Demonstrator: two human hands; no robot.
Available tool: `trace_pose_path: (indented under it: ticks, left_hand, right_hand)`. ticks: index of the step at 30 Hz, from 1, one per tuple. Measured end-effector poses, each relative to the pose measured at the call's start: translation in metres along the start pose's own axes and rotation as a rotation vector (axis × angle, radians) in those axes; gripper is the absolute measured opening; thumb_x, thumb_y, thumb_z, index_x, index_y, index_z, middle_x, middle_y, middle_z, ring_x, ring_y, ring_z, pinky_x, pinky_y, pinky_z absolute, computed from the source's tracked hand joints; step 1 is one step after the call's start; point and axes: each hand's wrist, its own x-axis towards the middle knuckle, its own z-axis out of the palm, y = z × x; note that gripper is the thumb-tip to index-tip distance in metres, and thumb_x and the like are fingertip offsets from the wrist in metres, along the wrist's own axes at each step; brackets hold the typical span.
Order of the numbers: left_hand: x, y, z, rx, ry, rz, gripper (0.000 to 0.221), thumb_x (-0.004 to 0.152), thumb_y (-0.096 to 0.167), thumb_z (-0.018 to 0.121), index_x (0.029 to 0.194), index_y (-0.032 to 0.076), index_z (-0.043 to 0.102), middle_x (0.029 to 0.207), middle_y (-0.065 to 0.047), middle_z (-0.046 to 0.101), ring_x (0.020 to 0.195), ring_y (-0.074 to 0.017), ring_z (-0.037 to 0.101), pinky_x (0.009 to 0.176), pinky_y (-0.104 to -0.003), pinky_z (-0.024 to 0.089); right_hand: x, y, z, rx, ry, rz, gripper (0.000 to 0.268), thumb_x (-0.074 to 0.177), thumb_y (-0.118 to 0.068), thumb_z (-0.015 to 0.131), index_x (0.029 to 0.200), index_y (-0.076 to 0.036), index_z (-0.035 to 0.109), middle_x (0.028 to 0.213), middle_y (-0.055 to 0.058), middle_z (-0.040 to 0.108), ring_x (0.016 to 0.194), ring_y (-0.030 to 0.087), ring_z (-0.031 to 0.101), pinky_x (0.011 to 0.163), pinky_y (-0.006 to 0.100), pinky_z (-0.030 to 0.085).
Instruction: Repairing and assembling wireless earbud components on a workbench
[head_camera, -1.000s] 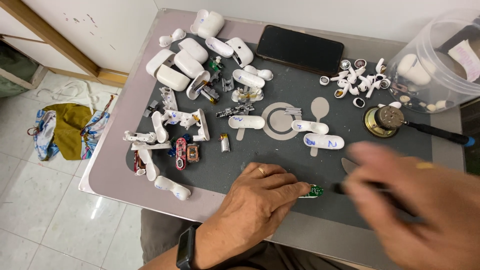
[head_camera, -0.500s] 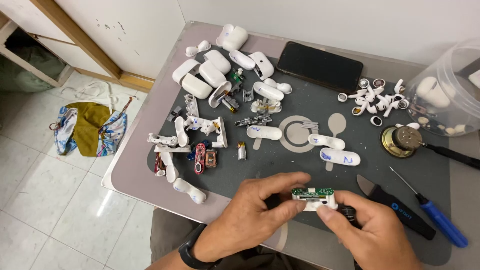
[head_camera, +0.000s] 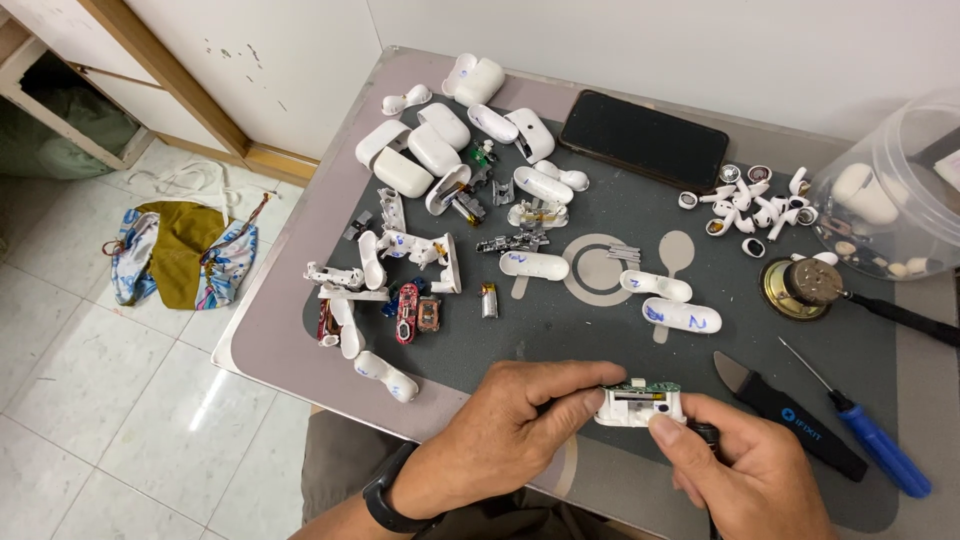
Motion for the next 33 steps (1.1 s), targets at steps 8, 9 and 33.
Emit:
trace_pose_path:
  ticks: [8, 9, 33]
  left_hand:
    - [0.000, 0.001, 0.001, -0.015, 0.003, -0.012, 0.030, 0.103, 0.021, 0.059, 0.127, 0.007, 0.070, 0.108, -0.005, 0.078, 0.088, -0.0118, 0.071, 0.074, -0.026, 0.055]
    - [0.000, 0.000, 0.001, -0.015, 0.002, -0.012, 0.030, 0.103, 0.021, 0.059, 0.127, 0.007, 0.070, 0.108, -0.005, 0.078, 0.088, -0.0118, 0.071, 0.074, -0.026, 0.055]
    - [0.000, -0.003, 0.005, 0.020, 0.019, 0.068, 0.028, 0.103, 0.022, 0.059, 0.125, 0.006, 0.070, 0.114, -0.009, 0.078, 0.096, -0.0182, 0.077, 0.079, -0.027, 0.058]
  right_hand:
    - [-0.002, 0.001, 0.000, -0.041, 0.015, -0.088, 0.028, 0.087, -0.021, 0.076, 0.097, 0.001, 0.092, 0.046, 0.018, 0.059, 0.044, 0.021, 0.046, 0.046, 0.034, 0.037]
    - [-0.003, 0.000, 0.000, -0.041, 0.015, -0.088, 0.028, 0.087, -0.021, 0.076, 0.097, 0.001, 0.092, 0.046, 0.018, 0.059, 0.044, 0.021, 0.046, 0.046, 0.034, 0.037]
    - [-0.007, 0.007, 0.003, -0.065, 0.063, -0.106, 0.030, 0.084, -0.027, 0.077, 0.097, -0.007, 0.095, 0.042, 0.013, 0.058, 0.042, 0.018, 0.045, 0.044, 0.031, 0.035]
